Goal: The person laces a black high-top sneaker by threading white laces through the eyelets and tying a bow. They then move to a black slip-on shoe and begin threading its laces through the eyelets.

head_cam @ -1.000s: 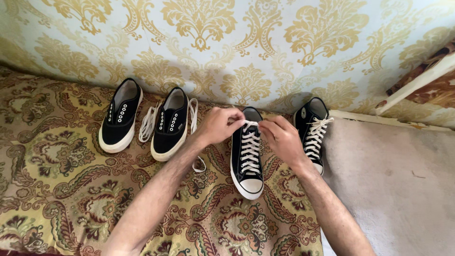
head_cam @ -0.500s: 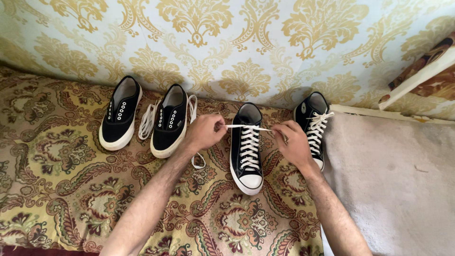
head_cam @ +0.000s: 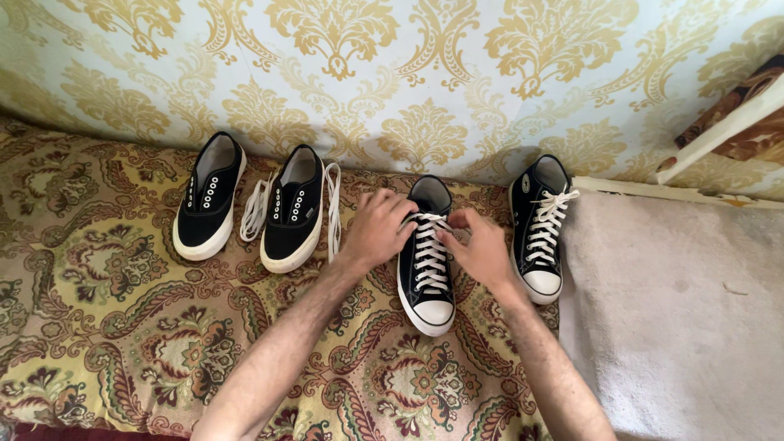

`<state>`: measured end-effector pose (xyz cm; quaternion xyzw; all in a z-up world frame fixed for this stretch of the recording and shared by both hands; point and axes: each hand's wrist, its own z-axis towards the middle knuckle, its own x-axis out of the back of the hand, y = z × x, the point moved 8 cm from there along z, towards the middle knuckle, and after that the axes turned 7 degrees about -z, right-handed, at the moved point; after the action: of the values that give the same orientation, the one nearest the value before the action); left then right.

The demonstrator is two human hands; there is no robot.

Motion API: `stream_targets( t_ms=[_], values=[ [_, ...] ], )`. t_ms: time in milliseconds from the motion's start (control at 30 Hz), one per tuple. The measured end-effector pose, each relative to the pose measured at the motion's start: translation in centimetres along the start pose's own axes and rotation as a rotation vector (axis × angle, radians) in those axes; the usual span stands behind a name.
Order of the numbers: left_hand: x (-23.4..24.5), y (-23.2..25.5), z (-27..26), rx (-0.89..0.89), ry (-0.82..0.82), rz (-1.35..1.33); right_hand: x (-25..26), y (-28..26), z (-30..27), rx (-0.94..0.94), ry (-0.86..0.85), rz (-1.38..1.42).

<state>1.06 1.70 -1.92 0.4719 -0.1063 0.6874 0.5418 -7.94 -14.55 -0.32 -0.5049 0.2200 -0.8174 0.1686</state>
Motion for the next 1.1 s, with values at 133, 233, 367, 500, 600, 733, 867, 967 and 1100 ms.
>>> stream_targets(
  t_ms=[133, 233, 367, 500, 600, 733, 867, 967, 1100],
  values=[
    [-0.5, 0.2, 0.1, -0.012, 0.056, -0.004, -0.8, -0.1, 0.3, 0.071, 0.017, 0.042],
    [0.0, 0.3, 0.4, 0.041, 0.005, -0.016, -0.1, -0.7, 0.1, 0.142, 0.017, -0.064],
    [0.6, -0.4, 1.1, 0.187, -0.263, -0.099, 1.2, -1.3, 0.4, 0.161, -0.122, -0.065],
    [-0.4, -2.0, 0.0, 0.528, -0.591, -0.543, 1.1, 0.3, 1.1, -0.072, -0.309, 0.079],
    [1.7, -1.5, 2.0, 0.212, -0.378, -0.585, -0.2, -0.2, 1.5, -0.092, -0.349, 0.701],
    [0.6, -2.8, 2.0, 0.242, -0.331, -0.718, -2.4, 0.9, 2.0, -0.186, -0.383, 0.962],
    [-1.0, -3.3, 1.8, 0.270, -0.261, -0.899, -4.2, 1.8, 2.8, -0.225, -0.330, 1.113],
    [-1.8, -2.9, 1.5, 0.287, -0.212, -1.005, -4.5, 2.5, 3.0, -0.222, -0.263, 1.031],
    [-1.1, -2.1, 1.8, 0.251, -0.176, -0.917, -4.4, 2.8, 2.8, -0.264, -0.229, 0.878]
  ],
)
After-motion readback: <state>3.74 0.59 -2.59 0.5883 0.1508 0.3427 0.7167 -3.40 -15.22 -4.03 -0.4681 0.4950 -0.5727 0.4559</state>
